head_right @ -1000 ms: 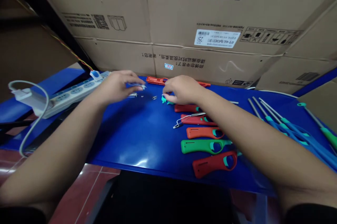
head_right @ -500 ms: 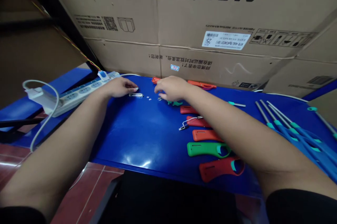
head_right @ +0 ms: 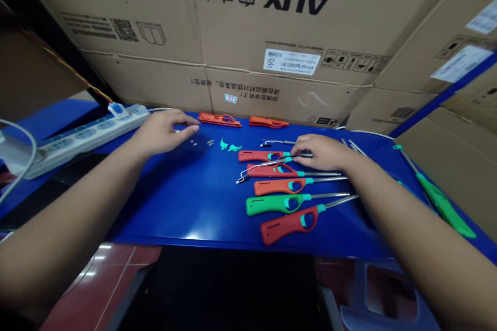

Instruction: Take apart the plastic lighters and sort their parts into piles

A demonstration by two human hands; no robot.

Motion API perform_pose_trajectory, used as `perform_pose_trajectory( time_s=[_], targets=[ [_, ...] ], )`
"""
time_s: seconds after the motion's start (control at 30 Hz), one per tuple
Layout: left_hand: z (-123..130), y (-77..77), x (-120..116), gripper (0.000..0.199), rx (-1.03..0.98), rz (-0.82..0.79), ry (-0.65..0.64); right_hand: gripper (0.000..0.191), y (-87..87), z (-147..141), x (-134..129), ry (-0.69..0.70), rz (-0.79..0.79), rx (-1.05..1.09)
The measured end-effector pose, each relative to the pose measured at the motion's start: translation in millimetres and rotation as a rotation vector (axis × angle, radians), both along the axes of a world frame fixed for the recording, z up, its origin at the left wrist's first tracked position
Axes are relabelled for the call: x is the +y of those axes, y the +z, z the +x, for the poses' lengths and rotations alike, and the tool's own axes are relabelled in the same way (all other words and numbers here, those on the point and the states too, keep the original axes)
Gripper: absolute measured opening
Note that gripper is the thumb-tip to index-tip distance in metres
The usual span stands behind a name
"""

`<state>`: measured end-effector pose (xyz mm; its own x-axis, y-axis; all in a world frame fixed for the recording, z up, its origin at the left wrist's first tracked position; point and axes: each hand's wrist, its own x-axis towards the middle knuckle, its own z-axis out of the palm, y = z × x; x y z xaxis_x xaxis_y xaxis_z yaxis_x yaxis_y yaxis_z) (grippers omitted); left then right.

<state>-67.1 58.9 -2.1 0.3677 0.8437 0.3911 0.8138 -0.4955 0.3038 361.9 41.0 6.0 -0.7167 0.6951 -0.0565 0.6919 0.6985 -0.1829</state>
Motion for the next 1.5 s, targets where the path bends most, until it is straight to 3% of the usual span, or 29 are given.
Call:
perform_pose_trajectory(
  time_s=[0.13,0.2,0.33,0.5,0.63,0.8,0.97,1.2,1.37,1.5],
  targets=[
    [31.8,-3.6,-18.9,0.038,-0.062,0.019,-0.245,0.031,-9.7,-15.9,-4.0,0.028,0.016,0.024],
    [38.2,-7.3,-21.6,0.037,-0.068,-0.015,-0.292,0.028,-10.2,-21.8,-2.2,0.038,-0.005,-0.012],
    [35.6,-14.0,-17.3,0.038,-0.114,-0.092,-0.215,0.028,-1.9,-18.0,4.1,0.017,0.010,0.049],
    [30.7,-18.8,-12.7,0.037,-0.137,-0.128,-0.172,0.033,9.1,11.3,17.8,-0.094,0.102,0.156],
    [34.4,-16.7,-16.6,0.038,-0.144,-0.137,-0.190,0.036,-0.1,35.7,27.9,-0.216,0.101,0.173],
    [36.3,-13.6,-19.4,0.037,-0.156,-0.138,-0.202,0.039,-18.7,52.9,30.3,-0.312,-0.011,0.130],
    [34.6,-15.5,-17.2,0.037,-0.153,-0.145,-0.209,0.041,-20.8,49.7,32.6,-0.300,0.008,0.151],
    [36.9,-13.3,-19.5,0.037,-0.129,-0.160,-0.266,0.031,-20.2,24.7,38.6,-0.156,0.010,0.093],
    [38.7,-16.2,-20.7,0.035,-0.103,-0.135,-0.347,0.024,-20.8,37.1,36.5,-0.207,0.014,0.051],
    [52.6,-19.2,-26.6,0.032,-0.052,-0.054,-0.393,0.024,-10.3,48.3,26.4,-0.232,0.051,0.066]
  ],
)
